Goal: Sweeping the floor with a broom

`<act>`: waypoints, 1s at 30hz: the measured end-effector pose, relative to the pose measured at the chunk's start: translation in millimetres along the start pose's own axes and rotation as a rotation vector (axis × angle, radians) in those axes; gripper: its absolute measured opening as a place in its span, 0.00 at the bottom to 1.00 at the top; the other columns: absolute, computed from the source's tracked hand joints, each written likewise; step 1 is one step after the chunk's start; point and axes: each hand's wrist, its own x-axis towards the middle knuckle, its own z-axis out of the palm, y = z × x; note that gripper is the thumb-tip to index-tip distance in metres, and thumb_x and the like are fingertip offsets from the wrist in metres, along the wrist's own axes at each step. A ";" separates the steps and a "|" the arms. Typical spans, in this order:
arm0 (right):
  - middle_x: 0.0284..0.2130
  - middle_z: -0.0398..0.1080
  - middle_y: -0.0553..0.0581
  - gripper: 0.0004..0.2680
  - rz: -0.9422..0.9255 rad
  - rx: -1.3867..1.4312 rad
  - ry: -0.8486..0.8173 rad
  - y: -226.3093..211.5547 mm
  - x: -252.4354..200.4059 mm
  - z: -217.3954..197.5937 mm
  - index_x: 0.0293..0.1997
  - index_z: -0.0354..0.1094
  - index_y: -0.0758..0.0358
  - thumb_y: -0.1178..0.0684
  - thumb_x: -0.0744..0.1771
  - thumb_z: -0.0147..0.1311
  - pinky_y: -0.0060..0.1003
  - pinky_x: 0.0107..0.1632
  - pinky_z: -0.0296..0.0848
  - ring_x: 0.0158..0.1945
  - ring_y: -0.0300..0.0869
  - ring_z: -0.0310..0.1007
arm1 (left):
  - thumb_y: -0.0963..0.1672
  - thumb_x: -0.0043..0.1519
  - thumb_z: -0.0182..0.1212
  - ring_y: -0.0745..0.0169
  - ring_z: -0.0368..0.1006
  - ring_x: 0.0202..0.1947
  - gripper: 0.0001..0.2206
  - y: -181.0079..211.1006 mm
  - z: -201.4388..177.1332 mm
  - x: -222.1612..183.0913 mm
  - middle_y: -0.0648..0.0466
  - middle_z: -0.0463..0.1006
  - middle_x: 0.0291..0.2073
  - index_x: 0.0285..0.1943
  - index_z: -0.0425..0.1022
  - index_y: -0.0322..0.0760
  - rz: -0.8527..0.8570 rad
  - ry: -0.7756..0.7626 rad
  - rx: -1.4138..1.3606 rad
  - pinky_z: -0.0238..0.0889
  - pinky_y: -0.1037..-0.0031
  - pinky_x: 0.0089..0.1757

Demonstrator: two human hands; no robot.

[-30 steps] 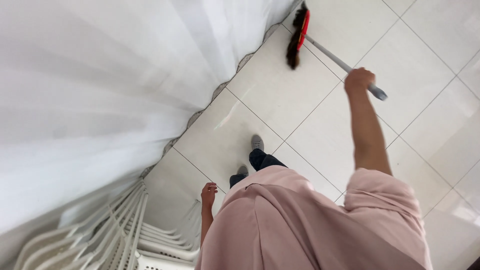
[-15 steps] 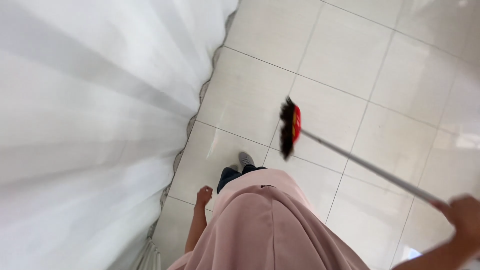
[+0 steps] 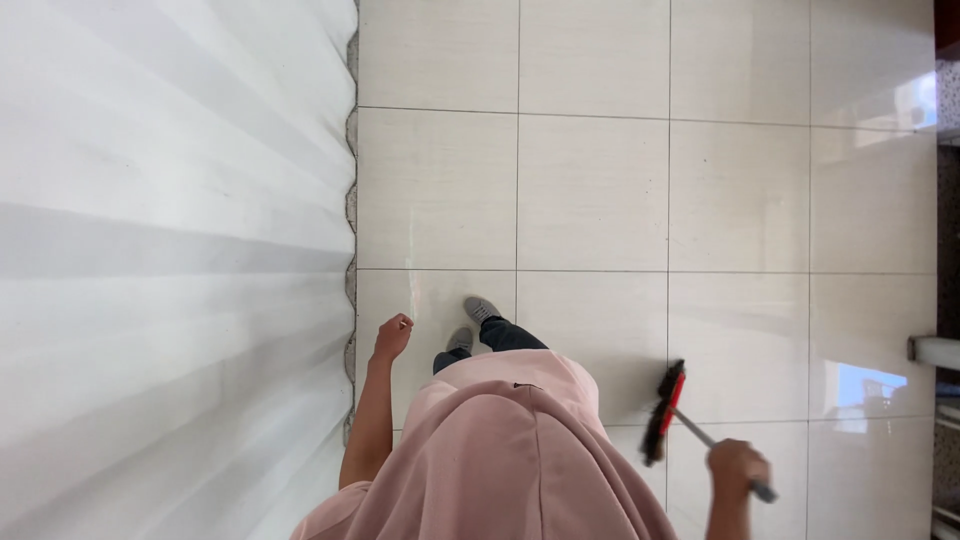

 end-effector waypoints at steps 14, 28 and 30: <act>0.55 0.79 0.54 0.16 0.007 0.224 -0.322 21.5 -195.5 85.4 0.62 0.72 0.49 0.47 0.70 0.43 0.49 0.60 0.74 0.58 0.50 0.80 | 0.48 0.64 0.50 0.48 0.76 0.48 0.12 -159.3 28.6 -104.3 0.48 0.82 0.48 0.47 0.79 0.44 -0.230 -0.175 0.152 0.67 0.60 0.46; 0.50 0.80 0.70 0.20 -0.299 0.408 -0.167 -57.4 -200.8 -1.1 0.59 0.74 0.67 0.45 0.70 0.38 0.57 0.57 0.74 0.59 0.61 0.78 | 0.44 0.61 0.51 0.53 0.76 0.35 0.13 -119.5 35.4 -82.9 0.45 0.81 0.33 0.48 0.81 0.39 -0.096 -0.045 -0.154 0.69 0.63 0.40; 0.49 0.80 0.68 0.19 -0.333 0.389 -0.100 -77.7 -185.5 -21.7 0.58 0.74 0.66 0.45 0.71 0.37 0.56 0.57 0.73 0.58 0.60 0.78 | 0.43 0.61 0.52 0.53 0.75 0.35 0.13 -116.5 37.8 -78.6 0.44 0.81 0.33 0.48 0.80 0.38 -0.078 -0.036 -0.157 0.69 0.63 0.39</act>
